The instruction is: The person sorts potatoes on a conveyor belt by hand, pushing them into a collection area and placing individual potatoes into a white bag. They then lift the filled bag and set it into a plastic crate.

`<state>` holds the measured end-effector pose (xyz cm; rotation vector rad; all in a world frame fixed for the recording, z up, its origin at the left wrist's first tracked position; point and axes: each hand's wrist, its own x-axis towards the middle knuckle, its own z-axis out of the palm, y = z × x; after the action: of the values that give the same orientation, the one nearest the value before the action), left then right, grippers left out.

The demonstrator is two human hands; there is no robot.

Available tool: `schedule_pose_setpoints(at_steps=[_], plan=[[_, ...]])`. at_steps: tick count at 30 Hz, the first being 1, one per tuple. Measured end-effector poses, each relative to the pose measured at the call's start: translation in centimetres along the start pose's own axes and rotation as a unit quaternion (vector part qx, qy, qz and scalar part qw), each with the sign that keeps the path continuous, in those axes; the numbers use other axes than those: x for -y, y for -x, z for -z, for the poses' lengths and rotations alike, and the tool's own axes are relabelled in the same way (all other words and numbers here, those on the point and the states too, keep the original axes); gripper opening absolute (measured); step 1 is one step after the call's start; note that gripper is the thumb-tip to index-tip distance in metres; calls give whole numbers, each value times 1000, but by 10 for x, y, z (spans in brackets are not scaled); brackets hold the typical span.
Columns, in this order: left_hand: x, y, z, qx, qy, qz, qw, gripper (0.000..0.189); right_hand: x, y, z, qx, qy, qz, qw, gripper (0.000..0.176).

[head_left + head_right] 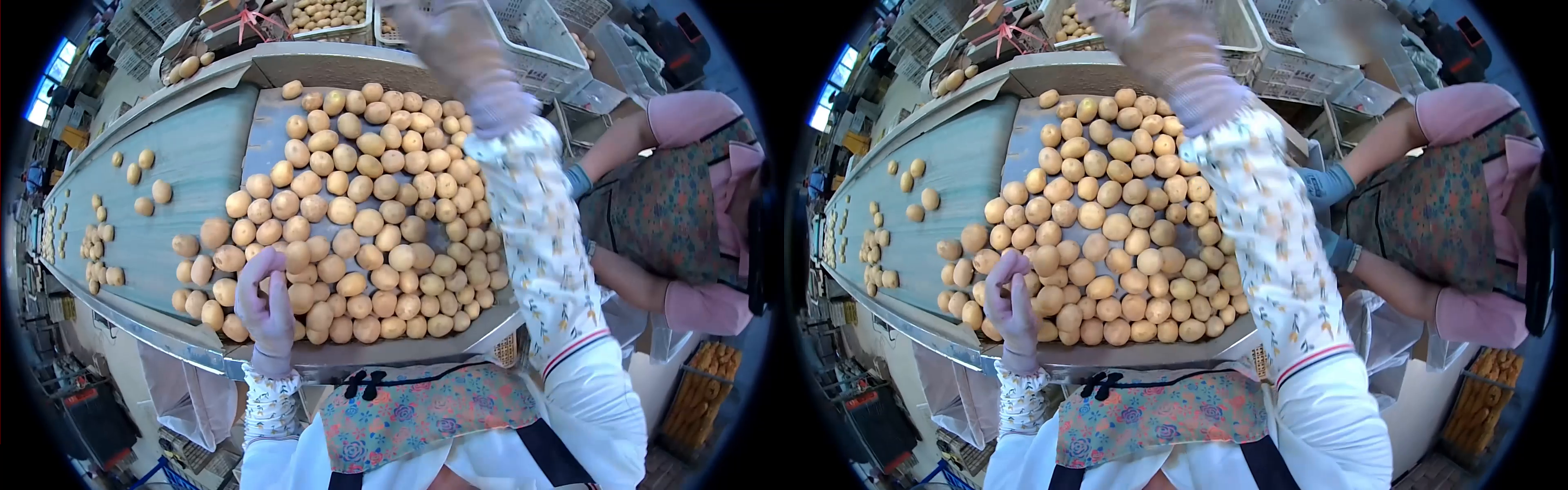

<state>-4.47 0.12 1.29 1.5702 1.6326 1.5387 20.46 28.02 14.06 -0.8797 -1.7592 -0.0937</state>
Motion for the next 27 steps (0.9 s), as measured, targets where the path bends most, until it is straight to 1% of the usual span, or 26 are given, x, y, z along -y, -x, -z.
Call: schedule_pose_setpoints(at_steps=[2, 3, 4, 6, 8, 9, 10, 11, 12, 13, 14, 16, 17, 18, 20, 22, 23, 24, 26, 27], plan=[[16, 6, 3, -56, 38, 5, 998, 33, -30, 47, -34, 132, 40, -17, 990, 60], [26, 10, 9, -73, 92, 34, 993, 36, -38, 77, -44, 173, 43, -32, 983, 61], [23, 9, 10, -78, 106, 39, 990, 40, -45, 112, -52, 211, 51, -59, 974, 63], [16, 5, 12, -117, 117, 66, 984, 42, -47, 196, -55, 269, 71, -125, 952, 65], [13, 2, 13, -113, 116, 46, 986, 42, -8, 266, -38, 294, 74, -138, 943, 67], [15, 2, 11, -117, 122, 26, 985, 40, 23, 286, -18, 304, 59, -133, 941, 69], [15, 4, 11, -111, 109, 33, 987, 40, 53, 295, 6, 323, 37, -129, 937, 70], [13, 5, 11, -104, 97, 40, 989, 40, 74, 296, 32, 360, 22, -132, 923, 69], [12, 4, 11, -93, 87, 42, 991, 41, 69, 298, 45, 374, 18, -133, 917, 68], [14, 3, 9, -94, 112, 46, 988, 41, 63, 299, 58, 389, 15, -135, 911, 68], [15, 2, 7, -81, 99, 38, 991, 40, 42, 307, 69, 387, 22, -134, 912, 67], [15, 3, 4, -60, 70, 24, 995, 40, 34, 305, 76, 354, 37, -161, 920, 67], [17, 5, 3, -52, 80, 29, 995, 43, 37, 305, 78, 320, 44, -189, 927, 67], [17, 4, -2, -43, 86, 46, 994, 43, 47, 298, 73, 322, 19, -169, 931, 67], [12, -4, -1, 39, -81, 21, 996, 47, 67, 283, 65, 328, -31, -128, 935, 67], [14, -7, -6, 100, -204, -28, 974, 60, 65, 285, 35, 345, 10, -18, 938, 63], [12, -6, -5, 169, -270, -53, 946, 62, 54, 271, 18, 277, 39, -56, 959, 61], [10, -5, -7, 201, -269, -56, 940, 63, 38, 245, -2, 206, 69, -90, 972, 58], [7, -3, -11, 265, -263, -60, 926, 66, 21, 190, -38, 168, 77, -15, 983, 57], [9, -3, -13, 255, -215, -92, 938, 61, 13, 170, -64, 193, 63, -24, 979, 57]])
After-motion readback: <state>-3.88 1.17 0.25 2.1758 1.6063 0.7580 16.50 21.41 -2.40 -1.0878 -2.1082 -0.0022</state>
